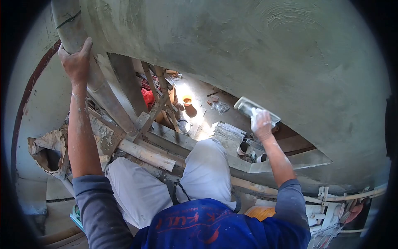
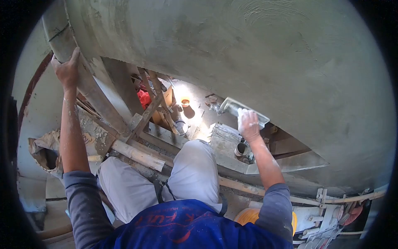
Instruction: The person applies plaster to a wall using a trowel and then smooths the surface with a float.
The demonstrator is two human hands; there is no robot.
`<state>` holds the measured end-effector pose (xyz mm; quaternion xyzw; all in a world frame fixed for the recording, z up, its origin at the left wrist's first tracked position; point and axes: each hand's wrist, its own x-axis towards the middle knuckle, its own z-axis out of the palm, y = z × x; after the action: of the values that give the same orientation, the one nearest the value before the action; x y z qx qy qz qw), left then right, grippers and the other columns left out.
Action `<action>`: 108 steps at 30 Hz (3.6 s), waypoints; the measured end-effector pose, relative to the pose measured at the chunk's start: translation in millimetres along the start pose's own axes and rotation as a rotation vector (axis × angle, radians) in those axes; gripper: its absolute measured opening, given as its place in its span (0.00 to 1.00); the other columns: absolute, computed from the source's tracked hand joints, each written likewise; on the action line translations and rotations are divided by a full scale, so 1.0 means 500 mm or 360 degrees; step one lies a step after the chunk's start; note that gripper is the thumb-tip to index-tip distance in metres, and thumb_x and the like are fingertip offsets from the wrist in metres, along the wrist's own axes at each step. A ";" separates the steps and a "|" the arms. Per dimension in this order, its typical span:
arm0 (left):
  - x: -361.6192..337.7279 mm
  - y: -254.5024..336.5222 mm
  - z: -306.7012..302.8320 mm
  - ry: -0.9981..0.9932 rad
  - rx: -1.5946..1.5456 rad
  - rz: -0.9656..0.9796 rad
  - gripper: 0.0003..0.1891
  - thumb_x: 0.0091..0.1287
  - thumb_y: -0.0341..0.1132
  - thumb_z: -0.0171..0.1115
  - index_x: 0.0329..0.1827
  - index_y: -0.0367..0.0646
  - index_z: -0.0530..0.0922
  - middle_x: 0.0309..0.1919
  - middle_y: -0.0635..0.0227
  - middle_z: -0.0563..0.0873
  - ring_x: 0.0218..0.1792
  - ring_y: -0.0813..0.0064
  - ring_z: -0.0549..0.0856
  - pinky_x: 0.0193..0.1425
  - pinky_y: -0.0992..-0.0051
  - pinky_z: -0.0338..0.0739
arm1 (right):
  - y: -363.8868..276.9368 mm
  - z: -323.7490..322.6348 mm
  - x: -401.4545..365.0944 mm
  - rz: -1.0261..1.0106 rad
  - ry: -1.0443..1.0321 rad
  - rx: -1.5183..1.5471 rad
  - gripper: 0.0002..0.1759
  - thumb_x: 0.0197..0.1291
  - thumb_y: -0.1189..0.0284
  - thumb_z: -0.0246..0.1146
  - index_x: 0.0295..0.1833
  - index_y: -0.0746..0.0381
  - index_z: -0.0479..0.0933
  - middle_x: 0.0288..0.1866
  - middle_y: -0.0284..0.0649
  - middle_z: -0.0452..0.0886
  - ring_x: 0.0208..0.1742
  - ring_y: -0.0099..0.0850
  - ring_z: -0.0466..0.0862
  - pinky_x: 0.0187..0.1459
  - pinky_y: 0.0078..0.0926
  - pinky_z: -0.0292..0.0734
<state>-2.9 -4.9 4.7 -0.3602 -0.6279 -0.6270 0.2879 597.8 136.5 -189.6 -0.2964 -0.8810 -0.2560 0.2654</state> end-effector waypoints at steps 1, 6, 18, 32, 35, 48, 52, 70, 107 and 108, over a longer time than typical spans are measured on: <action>-0.001 -0.001 0.001 -0.0008 0.0013 0.0007 0.42 0.52 0.48 0.79 0.62 0.27 0.70 0.52 0.51 0.82 0.53 0.60 0.84 0.60 0.66 0.77 | -0.016 -0.001 -0.022 -0.0024 -0.0080 0.0030 0.20 0.54 0.75 0.67 0.53 0.67 0.79 0.46 0.45 0.80 0.47 0.42 0.80 0.50 0.42 0.75; 0.003 -0.010 0.001 0.0012 0.0124 0.0017 0.41 0.52 0.47 0.79 0.62 0.28 0.72 0.52 0.51 0.82 0.53 0.61 0.84 0.60 0.66 0.77 | 0.029 -0.121 -0.080 0.0935 0.0492 0.0076 0.14 0.62 0.74 0.66 0.51 0.66 0.73 0.47 0.49 0.78 0.48 0.40 0.79 0.50 0.38 0.75; 0.003 -0.009 0.005 0.0030 -0.0057 0.0116 0.39 0.51 0.43 0.80 0.61 0.27 0.71 0.52 0.51 0.81 0.52 0.61 0.83 0.59 0.65 0.77 | -0.254 0.120 0.308 0.0856 0.0906 0.0602 0.16 0.57 0.72 0.70 0.45 0.65 0.73 0.37 0.48 0.74 0.35 0.45 0.78 0.36 0.42 0.73; -0.005 0.009 0.004 0.0040 -0.0091 0.0030 0.39 0.51 0.42 0.77 0.63 0.30 0.69 0.52 0.50 0.81 0.53 0.58 0.83 0.60 0.62 0.76 | -0.441 0.155 0.452 0.0502 0.0651 0.0957 0.18 0.53 0.72 0.68 0.50 0.64 0.76 0.43 0.47 0.76 0.47 0.45 0.78 0.48 0.43 0.76; -0.006 0.006 0.006 0.0055 -0.0139 0.0027 0.39 0.51 0.42 0.77 0.63 0.31 0.69 0.52 0.50 0.81 0.53 0.57 0.83 0.60 0.62 0.76 | -0.292 0.060 0.450 0.0256 0.0655 0.0273 0.18 0.53 0.70 0.67 0.50 0.63 0.78 0.41 0.42 0.77 0.44 0.39 0.76 0.46 0.41 0.74; -0.004 -0.001 0.005 0.0086 -0.0101 0.0049 0.40 0.50 0.43 0.76 0.64 0.33 0.69 0.53 0.47 0.80 0.56 0.50 0.81 0.60 0.58 0.75 | -0.206 0.048 0.496 -0.0676 0.0296 -0.0401 0.15 0.54 0.72 0.59 0.44 0.70 0.79 0.39 0.43 0.80 0.43 0.38 0.79 0.39 0.36 0.75; -0.006 0.001 0.003 0.0060 -0.0148 0.0014 0.40 0.51 0.44 0.76 0.65 0.33 0.68 0.54 0.47 0.80 0.56 0.50 0.81 0.61 0.58 0.75 | -0.073 -0.208 0.689 -0.0146 0.0882 -0.0361 0.12 0.57 0.72 0.61 0.44 0.65 0.75 0.35 0.45 0.75 0.39 0.43 0.78 0.36 0.41 0.76; -0.010 0.015 -0.004 0.0080 -0.0065 -0.0026 0.40 0.51 0.42 0.75 0.65 0.34 0.68 0.55 0.45 0.79 0.57 0.48 0.80 0.61 0.58 0.74 | -0.116 -0.134 0.496 -0.0084 0.0004 0.0534 0.13 0.53 0.71 0.67 0.43 0.64 0.79 0.40 0.48 0.78 0.43 0.48 0.80 0.48 0.44 0.78; -0.006 0.021 -0.014 0.0066 -0.0097 0.0024 0.38 0.51 0.37 0.73 0.64 0.33 0.67 0.53 0.47 0.79 0.55 0.49 0.80 0.61 0.58 0.74 | -0.054 -0.466 1.129 0.0043 0.0376 0.0383 0.19 0.59 0.60 0.63 0.45 0.65 0.82 0.45 0.51 0.84 0.46 0.45 0.83 0.49 0.38 0.77; -0.005 0.021 -0.014 0.0070 -0.0096 0.0025 0.38 0.51 0.37 0.73 0.64 0.33 0.67 0.53 0.47 0.79 0.55 0.49 0.80 0.61 0.58 0.74 | -0.078 -0.464 1.111 -0.0088 0.0192 0.0258 0.20 0.59 0.61 0.62 0.48 0.66 0.82 0.47 0.54 0.83 0.51 0.50 0.83 0.54 0.42 0.77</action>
<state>6.5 -12.5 9.2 -0.3598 -0.5993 -0.6512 0.2957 265.6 183.0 311.9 -0.2335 -0.8891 -0.2084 0.3340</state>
